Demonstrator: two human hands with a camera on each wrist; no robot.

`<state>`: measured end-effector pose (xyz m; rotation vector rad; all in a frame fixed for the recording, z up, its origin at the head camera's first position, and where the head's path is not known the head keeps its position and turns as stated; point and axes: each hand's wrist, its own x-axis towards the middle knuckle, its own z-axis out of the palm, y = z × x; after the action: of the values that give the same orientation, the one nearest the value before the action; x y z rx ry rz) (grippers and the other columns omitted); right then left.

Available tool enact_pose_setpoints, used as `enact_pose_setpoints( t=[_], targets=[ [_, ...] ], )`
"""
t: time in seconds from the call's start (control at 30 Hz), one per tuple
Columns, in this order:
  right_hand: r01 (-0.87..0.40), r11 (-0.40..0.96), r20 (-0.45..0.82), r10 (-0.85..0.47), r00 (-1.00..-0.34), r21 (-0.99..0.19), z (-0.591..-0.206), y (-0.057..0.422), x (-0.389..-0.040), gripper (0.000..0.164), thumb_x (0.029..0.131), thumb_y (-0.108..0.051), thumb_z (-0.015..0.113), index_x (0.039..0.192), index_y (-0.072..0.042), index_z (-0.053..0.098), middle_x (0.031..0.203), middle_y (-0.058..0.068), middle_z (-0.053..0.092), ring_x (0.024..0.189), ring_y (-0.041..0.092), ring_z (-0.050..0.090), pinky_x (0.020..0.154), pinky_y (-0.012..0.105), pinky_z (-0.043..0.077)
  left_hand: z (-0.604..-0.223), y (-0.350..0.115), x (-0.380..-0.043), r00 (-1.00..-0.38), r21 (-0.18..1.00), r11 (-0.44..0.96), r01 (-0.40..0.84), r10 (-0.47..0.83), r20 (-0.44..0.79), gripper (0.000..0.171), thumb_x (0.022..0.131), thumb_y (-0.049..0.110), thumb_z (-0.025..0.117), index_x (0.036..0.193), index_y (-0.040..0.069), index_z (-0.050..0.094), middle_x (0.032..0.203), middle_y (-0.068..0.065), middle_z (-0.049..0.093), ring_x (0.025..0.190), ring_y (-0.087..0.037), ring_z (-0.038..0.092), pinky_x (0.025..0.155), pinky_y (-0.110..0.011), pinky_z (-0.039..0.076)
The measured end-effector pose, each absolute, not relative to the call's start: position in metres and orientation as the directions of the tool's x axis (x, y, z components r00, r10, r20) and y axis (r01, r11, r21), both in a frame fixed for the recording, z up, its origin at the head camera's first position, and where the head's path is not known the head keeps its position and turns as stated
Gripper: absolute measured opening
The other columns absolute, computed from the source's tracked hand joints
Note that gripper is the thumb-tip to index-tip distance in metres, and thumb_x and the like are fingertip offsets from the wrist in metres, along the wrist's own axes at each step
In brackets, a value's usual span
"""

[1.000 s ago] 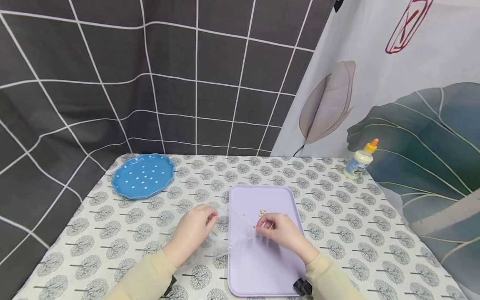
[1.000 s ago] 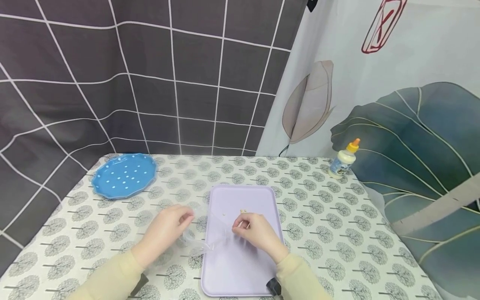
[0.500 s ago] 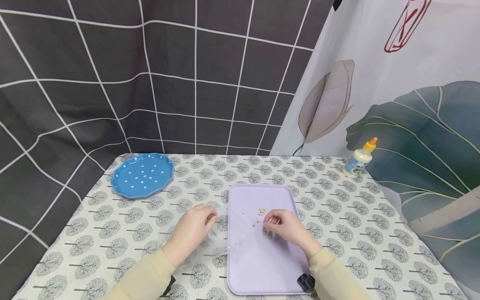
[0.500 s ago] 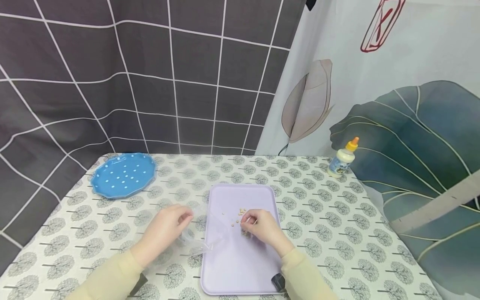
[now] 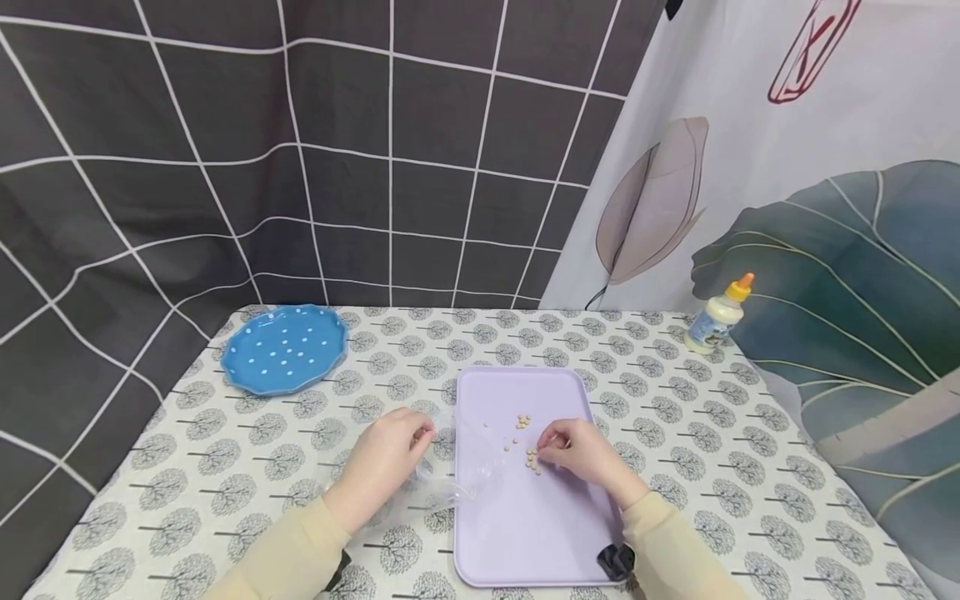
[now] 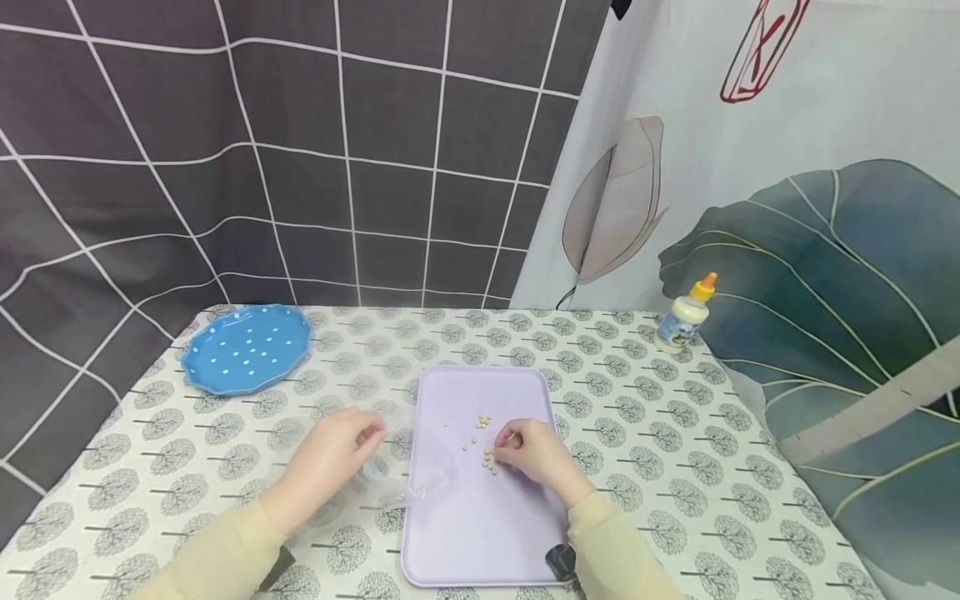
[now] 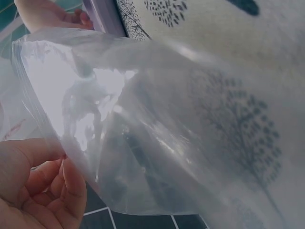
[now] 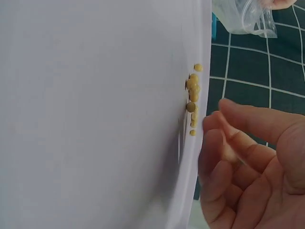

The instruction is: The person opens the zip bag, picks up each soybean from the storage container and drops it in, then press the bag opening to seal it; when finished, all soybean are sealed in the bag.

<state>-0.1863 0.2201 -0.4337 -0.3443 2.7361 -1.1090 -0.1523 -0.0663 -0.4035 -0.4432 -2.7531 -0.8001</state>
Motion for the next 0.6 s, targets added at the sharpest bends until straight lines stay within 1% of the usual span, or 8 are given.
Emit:
enact_pose_setpoints(
  t=[0.27, 0.47, 0.6],
  targets=[
    [-0.101, 0.753, -0.121, -0.234, -0.965, -0.650, -0.4356, 0.2194, -0.1864, 0.010, 0.075, -0.008, 0.075, 0.078, -0.011, 0.066, 0.065, -0.002, 0.054, 0.059, 0.011, 0.051, 0.053, 0.022, 0.046, -0.4038, -0.0675, -0.1524, -0.926, 0.476, 0.807, 0.349, 0.218, 0.309, 0.003, 0.086, 0.013, 0.066, 0.088, 0.012, 0.069, 0.085, 0.001, 0.067, 0.079, -0.011, 0.063, 0.074, -0.027, 0.056],
    [-0.117, 0.792, -0.127, -0.238, -0.963, -0.600, -0.4351, 0.2175, -0.1874, 0.012, 0.072, -0.010, 0.077, 0.076, -0.013, 0.066, 0.062, -0.003, 0.050, 0.057, 0.010, 0.047, 0.053, 0.021, 0.041, -0.4042, -0.0674, -0.1528, -0.928, 0.481, 0.807, 0.344, 0.215, 0.303, 0.004, 0.086, 0.013, 0.066, 0.088, 0.012, 0.069, 0.086, 0.001, 0.066, 0.080, -0.011, 0.063, 0.075, -0.027, 0.056],
    [-0.115, 0.804, -0.136, -0.237, -0.962, -0.584, -0.4354, 0.2155, -0.1878, 0.014, 0.071, -0.010, 0.078, 0.076, -0.013, 0.065, 0.062, -0.003, 0.050, 0.056, 0.010, 0.046, 0.052, 0.022, 0.040, -0.4042, -0.0666, -0.1527, -0.927, 0.485, 0.801, 0.350, 0.221, 0.304, 0.005, 0.087, 0.013, 0.066, 0.089, 0.011, 0.069, 0.085, 0.001, 0.066, 0.079, -0.010, 0.062, 0.074, -0.027, 0.056]
  ],
)
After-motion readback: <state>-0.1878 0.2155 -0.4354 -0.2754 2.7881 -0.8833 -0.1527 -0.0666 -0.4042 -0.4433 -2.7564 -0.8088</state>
